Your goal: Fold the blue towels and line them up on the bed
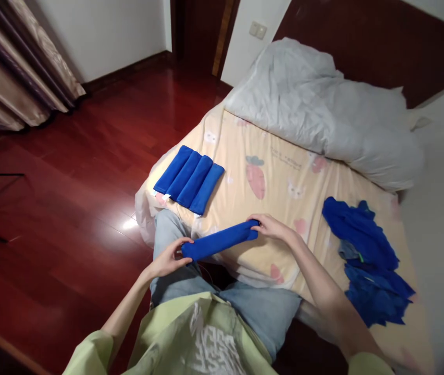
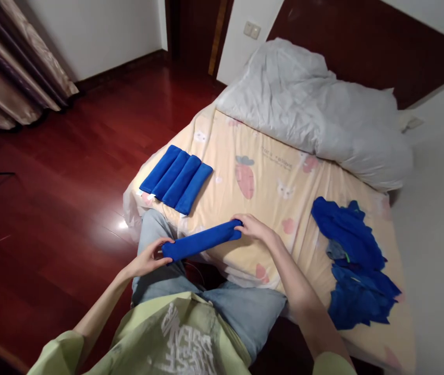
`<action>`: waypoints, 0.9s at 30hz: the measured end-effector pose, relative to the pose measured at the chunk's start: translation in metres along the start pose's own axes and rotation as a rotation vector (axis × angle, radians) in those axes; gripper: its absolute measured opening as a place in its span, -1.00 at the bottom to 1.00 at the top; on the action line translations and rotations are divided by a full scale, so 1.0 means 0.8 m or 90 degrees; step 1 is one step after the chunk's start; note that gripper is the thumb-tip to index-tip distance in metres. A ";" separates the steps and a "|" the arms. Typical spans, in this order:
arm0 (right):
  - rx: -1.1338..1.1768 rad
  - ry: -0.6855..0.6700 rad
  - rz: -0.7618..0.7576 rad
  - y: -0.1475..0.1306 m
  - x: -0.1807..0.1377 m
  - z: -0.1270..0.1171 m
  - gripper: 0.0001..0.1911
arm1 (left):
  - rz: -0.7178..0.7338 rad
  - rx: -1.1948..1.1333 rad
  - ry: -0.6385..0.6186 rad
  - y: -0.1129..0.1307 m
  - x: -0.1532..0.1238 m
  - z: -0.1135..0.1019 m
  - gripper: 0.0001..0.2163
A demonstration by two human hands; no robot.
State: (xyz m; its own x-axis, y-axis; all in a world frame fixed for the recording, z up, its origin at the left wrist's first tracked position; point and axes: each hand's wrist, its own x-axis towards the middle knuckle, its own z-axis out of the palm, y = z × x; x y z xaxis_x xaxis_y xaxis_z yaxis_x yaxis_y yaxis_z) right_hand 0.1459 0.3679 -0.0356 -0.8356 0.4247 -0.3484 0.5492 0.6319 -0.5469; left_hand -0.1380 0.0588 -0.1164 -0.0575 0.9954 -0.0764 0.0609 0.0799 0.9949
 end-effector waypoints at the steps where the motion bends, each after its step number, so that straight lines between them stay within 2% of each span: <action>1: -0.031 -0.003 -0.025 -0.008 0.022 -0.012 -0.72 | 0.019 0.016 0.035 0.003 0.003 -0.011 -0.59; 5: -0.164 0.068 -0.139 -0.045 0.128 -0.059 -0.66 | 0.150 0.152 0.187 0.020 0.025 -0.070 -0.73; 8: -0.273 0.149 -0.211 -0.083 0.217 -0.081 -0.69 | 0.259 0.306 0.251 0.023 0.046 -0.119 -0.82; 11: -0.403 0.204 -0.247 -0.120 0.303 -0.089 -0.72 | 0.353 0.459 0.298 0.009 0.070 -0.158 -0.81; 14: -0.486 0.261 -0.263 -0.140 0.375 -0.085 -0.68 | 0.404 0.574 0.301 -0.016 0.095 -0.188 -0.73; 18: -0.477 0.326 -0.231 -0.133 0.445 -0.070 -0.61 | 0.405 0.624 0.257 -0.049 0.124 -0.215 -0.74; 22: -0.442 0.335 -0.203 -0.110 0.495 -0.045 -0.60 | 0.379 0.646 0.197 -0.071 0.149 -0.225 -0.76; 27: -0.418 0.360 -0.143 -0.082 0.531 0.003 -0.63 | 0.370 0.691 0.219 -0.091 0.165 -0.223 -0.77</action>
State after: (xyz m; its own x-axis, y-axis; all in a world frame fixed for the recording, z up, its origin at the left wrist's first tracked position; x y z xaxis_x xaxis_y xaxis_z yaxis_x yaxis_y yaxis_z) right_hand -0.2448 0.5054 -0.1498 -0.8888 0.3928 0.2361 0.4147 0.9086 0.0497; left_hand -0.3279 0.1746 -0.1876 0.0080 0.8463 0.5327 0.9334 -0.1975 0.2996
